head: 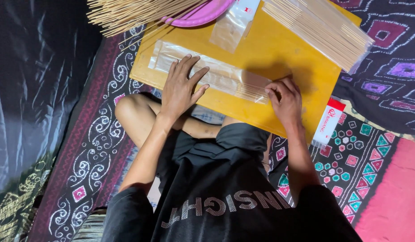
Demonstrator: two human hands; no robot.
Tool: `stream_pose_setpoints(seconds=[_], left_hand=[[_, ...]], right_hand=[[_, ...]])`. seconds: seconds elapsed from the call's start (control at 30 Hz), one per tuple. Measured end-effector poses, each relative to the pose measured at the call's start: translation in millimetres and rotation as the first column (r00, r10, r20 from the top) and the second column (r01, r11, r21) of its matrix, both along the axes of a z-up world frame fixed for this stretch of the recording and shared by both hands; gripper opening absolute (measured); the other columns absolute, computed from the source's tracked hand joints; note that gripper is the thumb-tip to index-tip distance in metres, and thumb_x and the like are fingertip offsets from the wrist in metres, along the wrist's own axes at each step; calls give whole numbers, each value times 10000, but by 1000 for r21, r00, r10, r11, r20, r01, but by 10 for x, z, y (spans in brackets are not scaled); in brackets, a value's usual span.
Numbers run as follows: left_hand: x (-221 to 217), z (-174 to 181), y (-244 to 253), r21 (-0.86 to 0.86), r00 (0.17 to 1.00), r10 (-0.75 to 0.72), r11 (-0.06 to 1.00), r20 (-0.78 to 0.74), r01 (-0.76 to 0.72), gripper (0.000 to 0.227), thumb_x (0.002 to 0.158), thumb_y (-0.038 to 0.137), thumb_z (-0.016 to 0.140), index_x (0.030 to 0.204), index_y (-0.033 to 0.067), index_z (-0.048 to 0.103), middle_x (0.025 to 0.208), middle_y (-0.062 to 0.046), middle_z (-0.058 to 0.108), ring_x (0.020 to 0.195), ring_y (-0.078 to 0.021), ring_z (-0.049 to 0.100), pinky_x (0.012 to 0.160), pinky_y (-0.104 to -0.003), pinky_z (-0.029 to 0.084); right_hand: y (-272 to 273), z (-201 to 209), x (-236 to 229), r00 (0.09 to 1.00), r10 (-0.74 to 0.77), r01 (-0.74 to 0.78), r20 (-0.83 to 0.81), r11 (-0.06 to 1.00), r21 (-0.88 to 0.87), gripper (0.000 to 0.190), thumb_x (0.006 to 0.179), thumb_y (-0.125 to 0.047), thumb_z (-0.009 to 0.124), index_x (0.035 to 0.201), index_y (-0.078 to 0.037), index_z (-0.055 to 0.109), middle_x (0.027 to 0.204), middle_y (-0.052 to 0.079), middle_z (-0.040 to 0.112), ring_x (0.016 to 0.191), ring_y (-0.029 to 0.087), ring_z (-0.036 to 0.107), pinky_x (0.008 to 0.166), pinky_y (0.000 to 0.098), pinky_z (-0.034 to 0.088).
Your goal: The person is packaging incense sticks by grouping them into bundles and sliding them into clear plastic sleeves on a floor-level workspace.
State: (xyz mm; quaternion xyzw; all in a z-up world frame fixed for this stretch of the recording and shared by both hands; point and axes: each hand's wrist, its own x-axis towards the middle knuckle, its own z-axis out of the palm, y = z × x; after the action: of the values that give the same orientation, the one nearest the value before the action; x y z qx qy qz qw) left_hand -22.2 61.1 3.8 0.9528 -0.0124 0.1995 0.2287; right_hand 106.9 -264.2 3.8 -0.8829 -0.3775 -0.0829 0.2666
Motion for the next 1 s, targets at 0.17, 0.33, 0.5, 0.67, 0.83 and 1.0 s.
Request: stream_pose_setpoints(seconds=[0.17, 0.33, 0.5, 0.67, 0.83, 1.0], left_hand=[[-11, -82, 11, 4, 1000, -8, 1000, -2, 8, 416, 998, 423, 680, 1368, 237, 646, 1447, -110, 534, 1440, -336, 422, 1174, -554, 246], [-28, 16, -189, -36, 1000, -13, 999, -23, 12, 442, 1034, 324, 628, 1459, 221, 562, 1548, -90, 484, 1515, -299, 323, 1213, -564, 114], [17, -52, -355, 48, 986, 81, 996, -144, -75, 548, 1022, 266, 588, 1533, 103, 471, 1667, -154, 306, 1564, -322, 196, 1219, -611, 123], [-8, -54, -342, 160, 934, 158, 981, -320, -112, 662, 1056, 438, 491, 1623, 139, 323, 1711, -132, 190, 1586, -288, 119, 1232, -585, 75], [-9, 29, -357, 137, 914, 156, 984, -374, -112, 685, 1076, 481, 436, 1648, 148, 261, 1726, -110, 143, 1593, -268, 76, 1241, -562, 34], [-13, -35, -348, 155, 918, 172, 980, -356, -124, 694, 1067, 494, 429, 1648, 154, 260, 1729, -98, 129, 1595, -256, 64, 1239, -563, 25]], right_hand=[[-27, -103, 28, 998, -54, 53, 15, 998, 47, 159, 893, -117, 825, 989, -194, 725, 902, -13, 619, 880, 241, 667, 877, 383, 507], [623, 130, -343, 987, -152, 143, 55, 979, 142, 245, 858, -75, 788, 1056, -193, 705, 938, 10, 634, 908, 273, 669, 823, 395, 492], [1458, 339, -726, 984, 115, -110, -135, 993, 43, 635, 924, -31, 639, 1529, -32, 449, 1578, 192, 464, 1477, 348, 418, 1193, 557, 266], [1342, 157, -726, 982, 76, -101, -174, 985, -137, 665, 993, -155, 613, 1588, 0, 359, 1679, 201, 294, 1571, 335, 220, 1233, 590, 112], [975, 175, -721, 973, -21, -37, -231, 969, -244, 777, 1037, -331, 623, 1628, 15, 256, 1710, 228, 179, 1585, 370, 118, 1226, 610, 48], [671, -28, -705, 981, -128, 58, -145, 911, -407, 957, 980, -566, 600, 1628, 22, 214, 1711, 229, 148, 1589, 378, 94, 1205, 681, 56]])
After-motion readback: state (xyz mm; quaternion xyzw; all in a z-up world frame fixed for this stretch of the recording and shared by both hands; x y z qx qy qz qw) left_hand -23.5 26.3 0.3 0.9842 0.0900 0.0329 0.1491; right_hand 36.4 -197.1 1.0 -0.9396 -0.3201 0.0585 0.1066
